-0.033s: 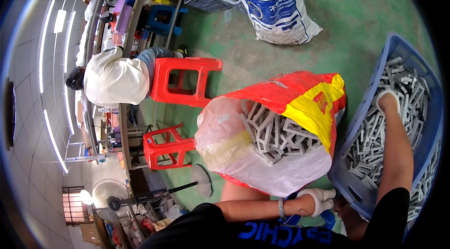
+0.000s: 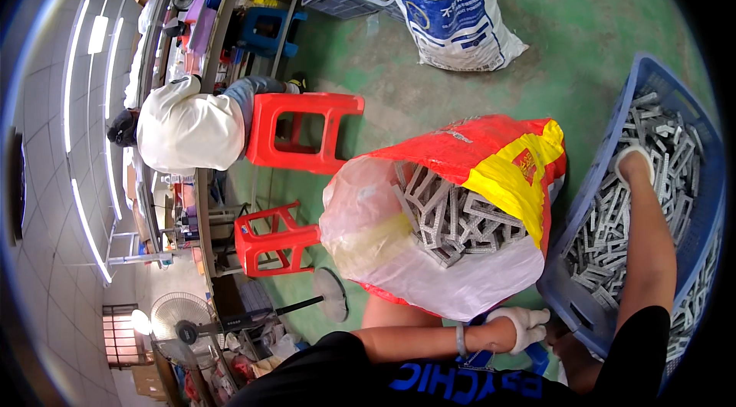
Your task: The person picks up metal brackets from a blue crate by hand and puts them into a white bag, then picks up a red bag and moves across the room to a table.
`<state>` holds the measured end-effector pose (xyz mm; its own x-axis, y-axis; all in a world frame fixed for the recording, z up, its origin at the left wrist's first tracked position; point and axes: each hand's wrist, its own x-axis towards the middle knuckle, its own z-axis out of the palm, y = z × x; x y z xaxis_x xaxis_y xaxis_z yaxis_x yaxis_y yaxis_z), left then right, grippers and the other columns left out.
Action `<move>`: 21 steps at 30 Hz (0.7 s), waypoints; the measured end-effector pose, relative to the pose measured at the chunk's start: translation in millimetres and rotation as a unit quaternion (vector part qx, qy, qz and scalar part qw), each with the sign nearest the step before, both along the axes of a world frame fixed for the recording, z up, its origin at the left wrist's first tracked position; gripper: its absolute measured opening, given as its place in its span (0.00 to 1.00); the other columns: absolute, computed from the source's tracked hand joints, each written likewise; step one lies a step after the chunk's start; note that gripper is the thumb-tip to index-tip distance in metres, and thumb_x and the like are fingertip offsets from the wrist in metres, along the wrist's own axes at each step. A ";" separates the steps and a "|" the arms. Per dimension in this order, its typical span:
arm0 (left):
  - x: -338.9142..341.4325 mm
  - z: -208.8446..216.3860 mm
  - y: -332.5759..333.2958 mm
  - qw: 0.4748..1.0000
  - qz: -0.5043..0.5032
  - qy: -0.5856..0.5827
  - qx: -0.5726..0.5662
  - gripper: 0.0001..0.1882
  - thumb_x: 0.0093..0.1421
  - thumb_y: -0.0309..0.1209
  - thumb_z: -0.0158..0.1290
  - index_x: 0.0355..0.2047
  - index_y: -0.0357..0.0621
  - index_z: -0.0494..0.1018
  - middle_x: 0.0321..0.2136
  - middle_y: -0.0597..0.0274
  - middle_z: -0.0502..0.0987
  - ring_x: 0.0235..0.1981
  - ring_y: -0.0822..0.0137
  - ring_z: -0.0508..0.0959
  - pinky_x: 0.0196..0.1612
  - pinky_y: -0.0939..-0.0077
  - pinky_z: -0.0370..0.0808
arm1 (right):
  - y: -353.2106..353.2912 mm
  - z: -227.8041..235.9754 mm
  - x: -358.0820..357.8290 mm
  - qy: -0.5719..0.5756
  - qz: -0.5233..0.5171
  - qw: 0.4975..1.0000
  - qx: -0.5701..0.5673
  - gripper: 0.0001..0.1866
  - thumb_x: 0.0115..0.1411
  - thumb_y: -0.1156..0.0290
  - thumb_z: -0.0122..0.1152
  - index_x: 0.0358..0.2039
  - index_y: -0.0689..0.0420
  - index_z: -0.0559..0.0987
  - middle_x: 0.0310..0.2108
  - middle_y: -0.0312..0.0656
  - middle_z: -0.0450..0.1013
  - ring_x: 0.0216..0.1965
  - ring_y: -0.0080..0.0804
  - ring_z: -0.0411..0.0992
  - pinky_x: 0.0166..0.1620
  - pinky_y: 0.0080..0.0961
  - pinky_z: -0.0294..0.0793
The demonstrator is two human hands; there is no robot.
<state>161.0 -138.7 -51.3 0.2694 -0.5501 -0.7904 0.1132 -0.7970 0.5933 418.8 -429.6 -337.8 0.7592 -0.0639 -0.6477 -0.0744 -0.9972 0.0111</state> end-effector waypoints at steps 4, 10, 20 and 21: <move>10.0 9.6 -1.7 0.999 -0.046 0.001 -0.011 0.17 0.59 0.37 0.43 0.47 0.47 0.69 0.51 0.58 0.68 0.45 0.53 0.74 0.42 0.65 0.74 | -3.8 -24.4 -15.1 -0.138 -0.157 0.976 0.064 0.15 0.54 0.70 0.49 0.40 0.62 0.77 0.41 0.55 0.74 0.45 0.50 0.72 0.47 0.35 0.70; 9.9 7.5 -1.3 0.998 -0.058 -0.001 -0.024 0.17 0.59 0.36 0.43 0.47 0.49 0.69 0.51 0.61 0.69 0.45 0.55 0.75 0.42 0.67 0.74 | -33.9 -106.4 -57.4 -0.201 -0.259 0.918 0.224 0.15 0.56 0.72 0.48 0.43 0.61 0.75 0.40 0.51 0.75 0.41 0.46 0.73 0.43 0.33 0.70; 7.6 4.0 1.2 0.982 -0.138 -0.100 -0.086 0.18 0.58 0.38 0.45 0.47 0.49 0.71 0.50 0.59 0.70 0.45 0.54 0.75 0.44 0.70 0.73 | -51.7 -114.1 -92.1 -0.148 -0.536 0.726 0.404 0.19 0.56 0.72 0.46 0.48 0.61 0.73 0.40 0.46 0.73 0.40 0.38 0.71 0.41 0.33 0.70; -1.6 -1.0 2.9 0.999 0.018 -0.037 -0.023 0.19 0.58 0.39 0.46 0.48 0.47 0.71 0.46 0.54 0.74 0.44 0.53 0.75 0.46 0.71 0.71 | -7.8 -68.0 -91.1 -0.159 -0.556 0.693 0.430 0.16 0.57 0.71 0.47 0.44 0.60 0.75 0.37 0.44 0.73 0.37 0.38 0.72 0.39 0.33 0.71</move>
<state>159.4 -135.8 -52.3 0.3469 -0.5740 -0.7418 0.0953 -0.7652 0.6367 327.6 -437.5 -405.9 0.6636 -0.4176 -0.6206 -0.6648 0.0511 -0.7453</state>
